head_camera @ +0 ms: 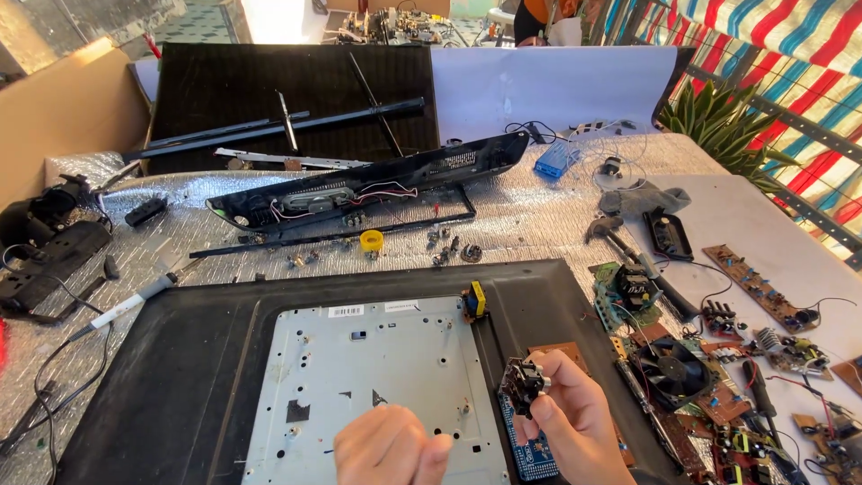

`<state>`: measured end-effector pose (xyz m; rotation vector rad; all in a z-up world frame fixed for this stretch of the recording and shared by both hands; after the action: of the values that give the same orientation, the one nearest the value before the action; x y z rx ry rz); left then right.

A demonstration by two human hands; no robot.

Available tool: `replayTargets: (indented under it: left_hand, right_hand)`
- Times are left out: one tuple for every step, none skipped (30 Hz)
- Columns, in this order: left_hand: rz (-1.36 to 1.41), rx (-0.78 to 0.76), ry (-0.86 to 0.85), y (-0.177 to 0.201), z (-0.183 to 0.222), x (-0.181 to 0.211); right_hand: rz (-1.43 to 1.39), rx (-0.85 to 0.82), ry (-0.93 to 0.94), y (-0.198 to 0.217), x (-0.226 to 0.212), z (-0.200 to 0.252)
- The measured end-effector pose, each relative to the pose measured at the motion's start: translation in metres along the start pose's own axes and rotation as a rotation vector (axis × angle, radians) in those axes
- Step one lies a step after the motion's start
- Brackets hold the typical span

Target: Inspecting and manipulating a small electronic component, possibly a speaker, from a disassembled television set on a workbench.

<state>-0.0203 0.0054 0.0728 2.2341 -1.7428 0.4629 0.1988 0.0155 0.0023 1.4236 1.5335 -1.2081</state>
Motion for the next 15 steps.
replayTargets:
  left_hand:
    - [0.004, 0.035, 0.031, 0.006, -0.006, 0.003]
    - [0.007, 0.070, 0.061, 0.012, -0.012, 0.007]
    - [0.006, 0.069, 0.064, 0.015, -0.016, 0.007]
    - [-0.028, 0.119, 0.069, 0.020, -0.019, 0.007]
    - [-0.060, 0.168, 0.074, 0.025, -0.023, 0.007]
    - [-0.061, 0.168, 0.077, 0.025, -0.023, 0.003]
    - [-0.056, 0.164, 0.044, 0.024, -0.023, 0.000]
    - [-0.051, 0.159, 0.010, 0.024, -0.022, -0.003]
    - [-0.053, 0.159, 0.014, 0.026, -0.017, -0.008]
    - [-0.038, -0.011, 0.034, 0.019, -0.013, -0.015]
    - [-0.023, -0.179, 0.057, 0.012, -0.007, -0.021]
    - [-0.024, -0.179, 0.062, 0.012, -0.001, -0.024]
    - [0.048, -0.282, 0.159, 0.006, 0.006, -0.030]
    - [0.122, -0.384, 0.255, 0.000, 0.015, -0.036]
    - [0.122, -0.385, 0.263, 0.001, 0.015, -0.038]
  right_hand:
    - [0.010, 0.007, -0.040, 0.002, 0.004, 0.001]
    - [0.020, 0.015, -0.080, 0.004, 0.007, 0.002]
    - [0.020, 0.014, -0.083, 0.002, 0.006, 0.002]
    - [0.018, 0.007, -0.058, 0.000, 0.003, 0.001]
    - [0.017, 0.001, -0.033, -0.001, 0.000, 0.000]
    - [0.017, 0.000, -0.035, -0.001, 0.001, 0.000]
    - [0.030, 0.008, -0.049, 0.000, 0.002, 0.002]
    - [0.043, 0.015, -0.062, 0.001, 0.003, 0.003]
    - [0.043, 0.015, -0.065, 0.000, 0.002, 0.002]
    - [0.048, -0.024, -0.036, -0.003, -0.001, 0.002]
    - [0.055, -0.064, -0.008, -0.006, -0.004, 0.001]
    - [0.055, -0.065, -0.013, -0.007, -0.003, 0.001]
    - [0.054, -0.063, 0.010, -0.007, -0.005, 0.001]
    - [0.053, -0.061, 0.034, -0.008, -0.006, 0.000]
    - [0.052, -0.060, 0.026, -0.008, -0.007, 0.000]
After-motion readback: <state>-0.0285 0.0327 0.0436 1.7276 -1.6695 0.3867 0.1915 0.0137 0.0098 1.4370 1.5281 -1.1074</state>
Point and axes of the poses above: each hand's wrist, its own z-axis away from the middle knuckle, its own y-axis out of the back of the hand, x = y × z, the point moved 5 cm from there along -z, towards the middle knuckle, and after that the axes turned 9 degrees about z, right-handed, at the moved point
